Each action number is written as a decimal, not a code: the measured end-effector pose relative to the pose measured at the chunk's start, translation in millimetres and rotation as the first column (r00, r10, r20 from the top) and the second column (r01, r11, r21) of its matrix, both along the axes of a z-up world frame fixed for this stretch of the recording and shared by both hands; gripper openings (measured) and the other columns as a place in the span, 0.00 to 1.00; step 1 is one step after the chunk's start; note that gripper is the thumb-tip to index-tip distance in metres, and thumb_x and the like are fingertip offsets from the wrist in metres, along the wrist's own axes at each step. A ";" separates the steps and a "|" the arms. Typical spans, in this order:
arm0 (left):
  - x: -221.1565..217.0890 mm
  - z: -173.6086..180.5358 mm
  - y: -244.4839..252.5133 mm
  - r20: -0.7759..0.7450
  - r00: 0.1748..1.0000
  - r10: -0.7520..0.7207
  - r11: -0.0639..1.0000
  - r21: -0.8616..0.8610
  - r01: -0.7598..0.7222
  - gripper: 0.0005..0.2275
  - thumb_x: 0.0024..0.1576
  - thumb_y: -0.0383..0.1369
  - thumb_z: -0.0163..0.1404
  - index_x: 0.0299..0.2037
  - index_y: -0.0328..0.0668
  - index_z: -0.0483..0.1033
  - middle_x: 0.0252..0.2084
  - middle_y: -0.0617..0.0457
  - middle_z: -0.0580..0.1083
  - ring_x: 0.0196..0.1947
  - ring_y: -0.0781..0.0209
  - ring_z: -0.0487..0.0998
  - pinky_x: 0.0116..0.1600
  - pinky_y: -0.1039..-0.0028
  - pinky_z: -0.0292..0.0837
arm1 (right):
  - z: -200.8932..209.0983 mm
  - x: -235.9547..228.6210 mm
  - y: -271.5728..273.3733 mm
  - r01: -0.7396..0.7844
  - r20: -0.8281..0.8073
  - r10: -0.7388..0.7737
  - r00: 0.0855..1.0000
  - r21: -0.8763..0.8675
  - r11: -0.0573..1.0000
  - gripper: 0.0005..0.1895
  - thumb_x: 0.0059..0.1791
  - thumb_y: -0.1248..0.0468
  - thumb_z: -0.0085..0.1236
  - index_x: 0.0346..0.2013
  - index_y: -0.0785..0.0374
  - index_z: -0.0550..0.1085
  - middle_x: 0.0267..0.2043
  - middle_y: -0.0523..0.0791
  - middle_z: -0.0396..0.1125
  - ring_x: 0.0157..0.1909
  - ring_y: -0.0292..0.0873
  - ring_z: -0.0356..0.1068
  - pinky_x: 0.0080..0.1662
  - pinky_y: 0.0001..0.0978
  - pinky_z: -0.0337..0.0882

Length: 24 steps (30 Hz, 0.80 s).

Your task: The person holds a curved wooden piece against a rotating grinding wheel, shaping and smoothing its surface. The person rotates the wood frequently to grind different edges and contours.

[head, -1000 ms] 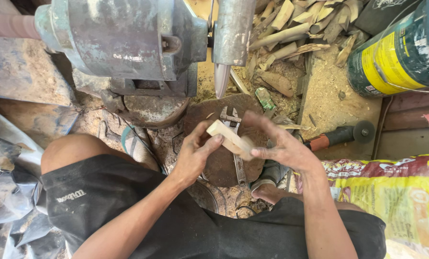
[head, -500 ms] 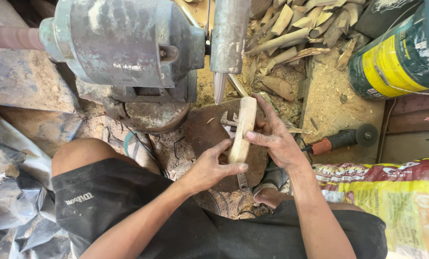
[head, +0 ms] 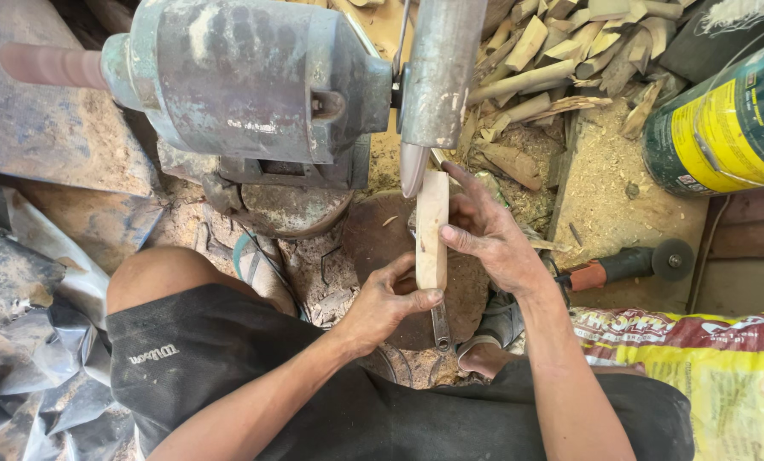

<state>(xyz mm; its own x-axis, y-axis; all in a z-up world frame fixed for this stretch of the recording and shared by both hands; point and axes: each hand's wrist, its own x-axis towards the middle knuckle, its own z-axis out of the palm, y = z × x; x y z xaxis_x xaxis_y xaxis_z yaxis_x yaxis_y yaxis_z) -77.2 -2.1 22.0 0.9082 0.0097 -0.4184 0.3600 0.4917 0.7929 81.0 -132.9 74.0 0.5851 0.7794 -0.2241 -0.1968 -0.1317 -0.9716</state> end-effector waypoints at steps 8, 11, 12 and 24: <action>3.9 1.6 2.6 0.021 0.998 0.056 0.995 -0.080 -0.054 0.31 0.52 0.35 0.62 0.65 0.31 0.66 0.58 0.44 0.75 0.58 0.56 0.77 0.64 0.66 0.73 | -10.3 7.6 14.5 0.064 -0.081 -0.061 0.995 0.031 0.997 0.46 0.45 0.59 0.67 0.75 0.61 0.57 0.57 0.49 0.69 0.57 0.45 0.68 0.59 0.40 0.69; 8.8 0.6 2.5 0.026 0.997 0.076 0.994 -0.081 -0.074 0.30 0.51 0.34 0.63 0.63 0.30 0.68 0.56 0.45 0.76 0.56 0.58 0.77 0.63 0.66 0.73 | -16.6 12.4 17.3 0.100 -0.111 -0.095 0.989 0.044 0.994 0.46 0.45 0.61 0.67 0.75 0.61 0.59 0.56 0.49 0.69 0.57 0.44 0.68 0.59 0.40 0.69; 10.2 0.1 2.5 0.030 0.996 0.084 0.993 -0.085 -0.081 0.29 0.51 0.33 0.63 0.63 0.29 0.69 0.55 0.45 0.76 0.55 0.58 0.77 0.63 0.66 0.73 | -18.7 14.2 18.3 0.113 -0.122 -0.106 0.987 0.049 0.992 0.45 0.44 0.61 0.67 0.75 0.61 0.59 0.56 0.49 0.69 0.57 0.44 0.68 0.59 0.40 0.69; 33.6 -10.0 4.5 0.062 0.969 0.238 0.966 -0.115 -0.230 0.25 0.52 0.29 0.63 0.59 0.30 0.72 0.50 0.48 0.78 0.50 0.62 0.78 0.59 0.70 0.75 | -30.2 38.8 40.6 0.205 -0.208 -0.176 0.962 0.128 0.970 0.36 0.47 0.63 0.65 0.68 0.68 0.64 0.54 0.50 0.69 0.57 0.45 0.69 0.60 0.43 0.70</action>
